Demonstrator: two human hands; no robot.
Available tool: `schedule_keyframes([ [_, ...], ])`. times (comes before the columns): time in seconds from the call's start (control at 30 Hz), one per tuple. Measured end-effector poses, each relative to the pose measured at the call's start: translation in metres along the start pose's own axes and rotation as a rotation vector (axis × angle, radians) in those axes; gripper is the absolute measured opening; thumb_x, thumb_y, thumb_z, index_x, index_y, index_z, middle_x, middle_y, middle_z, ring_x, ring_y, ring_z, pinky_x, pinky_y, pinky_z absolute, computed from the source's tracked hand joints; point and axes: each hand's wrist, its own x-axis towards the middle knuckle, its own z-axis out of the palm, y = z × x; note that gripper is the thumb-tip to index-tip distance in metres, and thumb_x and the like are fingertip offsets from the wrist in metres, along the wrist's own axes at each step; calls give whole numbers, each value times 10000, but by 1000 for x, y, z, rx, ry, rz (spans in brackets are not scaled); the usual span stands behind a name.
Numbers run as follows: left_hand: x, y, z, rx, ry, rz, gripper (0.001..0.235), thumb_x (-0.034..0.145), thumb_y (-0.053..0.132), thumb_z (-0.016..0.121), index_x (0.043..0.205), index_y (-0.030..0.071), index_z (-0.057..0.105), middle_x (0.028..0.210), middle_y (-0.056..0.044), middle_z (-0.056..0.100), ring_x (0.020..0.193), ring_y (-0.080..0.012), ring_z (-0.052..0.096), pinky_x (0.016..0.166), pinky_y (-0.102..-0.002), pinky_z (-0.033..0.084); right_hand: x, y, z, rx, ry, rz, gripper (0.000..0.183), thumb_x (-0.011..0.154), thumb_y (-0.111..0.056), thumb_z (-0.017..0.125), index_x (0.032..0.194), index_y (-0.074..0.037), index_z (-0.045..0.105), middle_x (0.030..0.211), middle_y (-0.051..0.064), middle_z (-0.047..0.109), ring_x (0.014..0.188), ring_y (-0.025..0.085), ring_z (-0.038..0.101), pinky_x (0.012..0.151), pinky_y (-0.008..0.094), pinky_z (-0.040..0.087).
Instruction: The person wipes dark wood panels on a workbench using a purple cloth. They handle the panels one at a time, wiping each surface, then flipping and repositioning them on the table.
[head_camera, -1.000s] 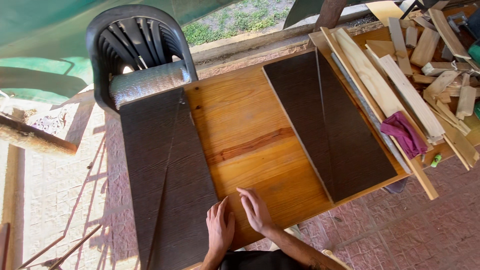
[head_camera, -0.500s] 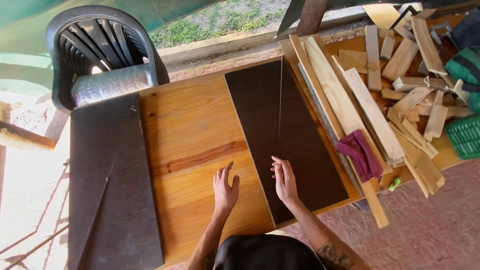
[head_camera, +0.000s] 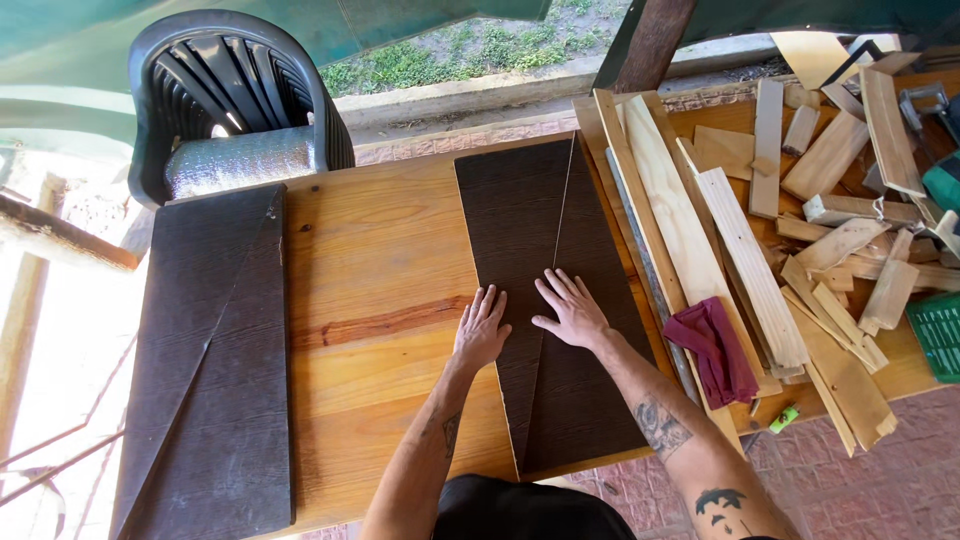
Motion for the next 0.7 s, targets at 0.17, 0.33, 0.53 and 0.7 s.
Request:
schedule_keyframes([
  [0.17,-8,-20,-10,76,-19,4,892,1138,515,690,1911,294,305,2003,-56,206,1843,-348,183,1456,-602,295,6,-16,5,-14,-3,-31,954,1168,-806,479,1878,-176,390,1968,197,287,1829,365,248,1485,598,107],
  [0.33,-25,-49,-20,102,-33,-24,894,1137,519,691,1912,318,294,2006,-18,188,1839,-344,181,1442,-605,343,21,-37,34,-16,54,-73,963,1170,-784,485,1882,-148,357,1968,221,255,1820,387,261,1477,608,151],
  [0.53,-13,-68,-22,11,-64,-79,949,1073,492,793,1894,337,341,1981,-4,226,1823,-372,211,1392,-600,440,36,-43,36,109,71,-74,954,1151,-714,605,1850,-92,420,1937,271,293,1792,451,303,1456,614,243],
  [0.7,33,-76,-24,-407,231,-448,807,1002,420,799,1728,210,518,1540,-122,477,1492,-473,512,1222,-631,553,76,-36,9,786,219,309,866,1135,-485,743,1757,72,514,1716,353,502,1612,529,555,1237,588,615],
])
